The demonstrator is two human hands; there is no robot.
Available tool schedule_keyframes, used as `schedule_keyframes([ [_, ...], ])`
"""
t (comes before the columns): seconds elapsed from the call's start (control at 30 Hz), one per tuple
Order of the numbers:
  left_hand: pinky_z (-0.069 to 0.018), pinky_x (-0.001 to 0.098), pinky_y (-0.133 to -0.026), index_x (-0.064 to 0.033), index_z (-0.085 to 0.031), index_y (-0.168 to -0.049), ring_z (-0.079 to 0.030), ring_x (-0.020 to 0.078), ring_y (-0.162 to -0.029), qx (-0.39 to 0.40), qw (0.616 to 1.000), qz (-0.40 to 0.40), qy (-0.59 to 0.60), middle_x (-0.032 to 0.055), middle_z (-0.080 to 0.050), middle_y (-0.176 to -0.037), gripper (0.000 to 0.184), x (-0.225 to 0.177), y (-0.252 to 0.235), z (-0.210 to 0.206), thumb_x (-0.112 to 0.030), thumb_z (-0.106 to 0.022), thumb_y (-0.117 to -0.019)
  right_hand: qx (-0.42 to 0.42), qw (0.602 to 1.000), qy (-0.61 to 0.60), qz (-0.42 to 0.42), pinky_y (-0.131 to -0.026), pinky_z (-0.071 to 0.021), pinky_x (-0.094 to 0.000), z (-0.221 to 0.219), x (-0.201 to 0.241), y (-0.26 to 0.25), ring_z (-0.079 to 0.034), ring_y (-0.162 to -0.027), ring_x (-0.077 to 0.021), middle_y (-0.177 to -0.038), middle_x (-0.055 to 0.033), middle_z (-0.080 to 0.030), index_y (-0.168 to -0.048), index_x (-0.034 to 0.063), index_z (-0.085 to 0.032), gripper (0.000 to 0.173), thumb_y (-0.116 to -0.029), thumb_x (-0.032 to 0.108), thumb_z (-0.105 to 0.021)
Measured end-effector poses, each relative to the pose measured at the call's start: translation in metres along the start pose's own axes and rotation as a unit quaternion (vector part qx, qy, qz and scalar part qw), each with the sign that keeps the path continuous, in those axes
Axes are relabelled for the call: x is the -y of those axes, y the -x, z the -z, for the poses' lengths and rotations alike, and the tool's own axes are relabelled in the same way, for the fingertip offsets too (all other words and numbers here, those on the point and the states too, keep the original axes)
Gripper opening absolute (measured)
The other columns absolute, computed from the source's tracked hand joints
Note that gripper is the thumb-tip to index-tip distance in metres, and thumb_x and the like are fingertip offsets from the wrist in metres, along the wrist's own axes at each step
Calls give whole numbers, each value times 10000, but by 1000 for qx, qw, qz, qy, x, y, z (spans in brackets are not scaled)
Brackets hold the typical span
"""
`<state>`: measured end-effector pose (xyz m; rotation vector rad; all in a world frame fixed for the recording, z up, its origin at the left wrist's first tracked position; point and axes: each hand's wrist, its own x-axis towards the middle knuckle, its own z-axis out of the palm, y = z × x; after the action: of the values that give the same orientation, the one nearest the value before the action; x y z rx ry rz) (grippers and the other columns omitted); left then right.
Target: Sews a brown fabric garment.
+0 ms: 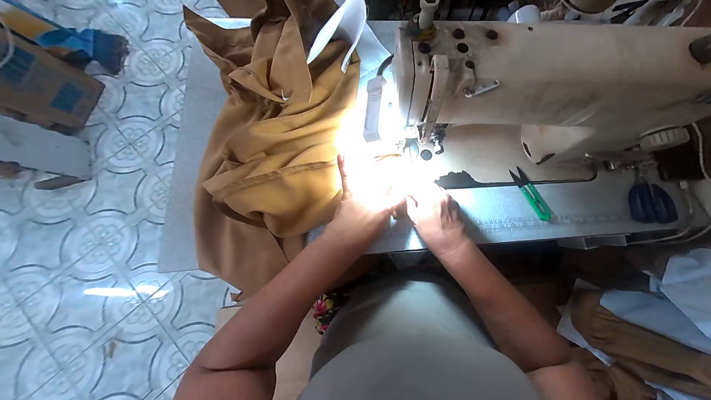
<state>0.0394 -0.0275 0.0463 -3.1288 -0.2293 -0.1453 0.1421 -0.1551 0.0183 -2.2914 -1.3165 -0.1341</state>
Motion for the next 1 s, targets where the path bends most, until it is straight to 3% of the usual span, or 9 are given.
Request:
schedule_keyframes([
  [0.17, -132, 873, -1049, -228, -758, -1133, -517, 469, -1303, 25, 1000, 0, 14, 100, -687, -1223, 325, 2, -1, 0, 6, -635, -945, -8, 1000, 16, 19, -806, -599, -433, -7, -3, 7, -718, -943, -342, -996, -182, -726, -990, 15, -771, 133, -925, 80, -675],
  [0.3, -153, 870, -1046, -195, -750, -1143, -550, 487, -1260, 15, 1000, 0, 13, 147, -689, -1200, 316, 6, -2, -2, 19, -634, -942, -28, 999, 26, 31, -782, -595, -419, -13, -5, 4, -714, -934, -343, -967, -164, -734, -997, 25, -769, 135, -929, 70, -661],
  [0.43, -119, 869, -1055, -237, -746, -1189, -488, 471, -1352, 15, 999, 20, 28, 96, -664, -1318, 330, 19, -16, -4, -31, -613, -967, -61, 997, 6, 52, -839, -588, -442, -21, -12, -12, -709, -983, -357, -977, -182, -732, -1002, -5, -761, 153, -938, 58, -636],
  [0.57, -173, 865, -1027, -235, -724, -1202, -549, 446, -1260, -41, 999, 6, 15, 102, -664, -1270, 349, 34, -28, -15, -8, -593, -971, -22, 999, -38, 12, -865, -577, -493, -12, -9, -26, -679, -1063, -389, -1117, -213, -704, -1087, -2, -738, 179, -938, 56, -659],
  [0.73, -178, 871, -1018, -282, -723, -1210, -617, 395, -1195, -91, 995, 17, 45, 50, -702, -1209, 367, 44, -42, -24, -33, -568, -990, -18, 999, -39, 1, -860, -578, -477, -15, -12, -41, -671, -1063, -370, -1103, -198, -686, -1080, 21, -738, 164, -949, 75, -654],
  [0.83, -180, 823, -1073, -310, -730, -1215, -567, 381, -1277, -105, 991, 14, 79, 32, -688, -1275, 400, 46, -37, -26, -31, -550, -991, -24, 998, -54, -4, -880, -574, -456, -14, -19, -33, -678, -1048, -342, -1121, -196, -680, -1115, 40, -745, 213, -965, 177, -681],
  [0.9, -158, 771, -1142, -308, -675, -1337, -497, 357, -1384, -94, 991, 61, 74, 44, -631, -1407, 415, 44, -21, -23, -73, -557, -1016, 8, 997, -34, -66, -867, -575, -466, -11, -16, -22, -676, -1039, -327, -1141, -190, -664, -1179, 7, -702, 440, -948, 381, -701],
  [0.97, -91, 793, -1156, -180, -592, -1435, -334, 407, -1505, -65, 987, 145, 26, 131, -510, -1535, 469, 41, 2, -14, -124, -645, -973, 55, 988, -15, -141, -916, -542, -517, -10, -9, -20, -661, -1136, -349, -1183, -205, -685, -1194, -11, -674, 621, -881, 523, -726],
  [1.0, -84, 809, -1144, -120, -563, -1457, -295, 434, -1516, -48, 979, 195, 9, 171, -475, -1550, 548, 40, 13, -8, -111, -706, -928, 68, 985, -17, -158, -922, -529, -535, -11, -6, -22, -652, -1156, -362, -1186, -209, -688, -1194, -10, -676, 570, -892, 471, -723],
])
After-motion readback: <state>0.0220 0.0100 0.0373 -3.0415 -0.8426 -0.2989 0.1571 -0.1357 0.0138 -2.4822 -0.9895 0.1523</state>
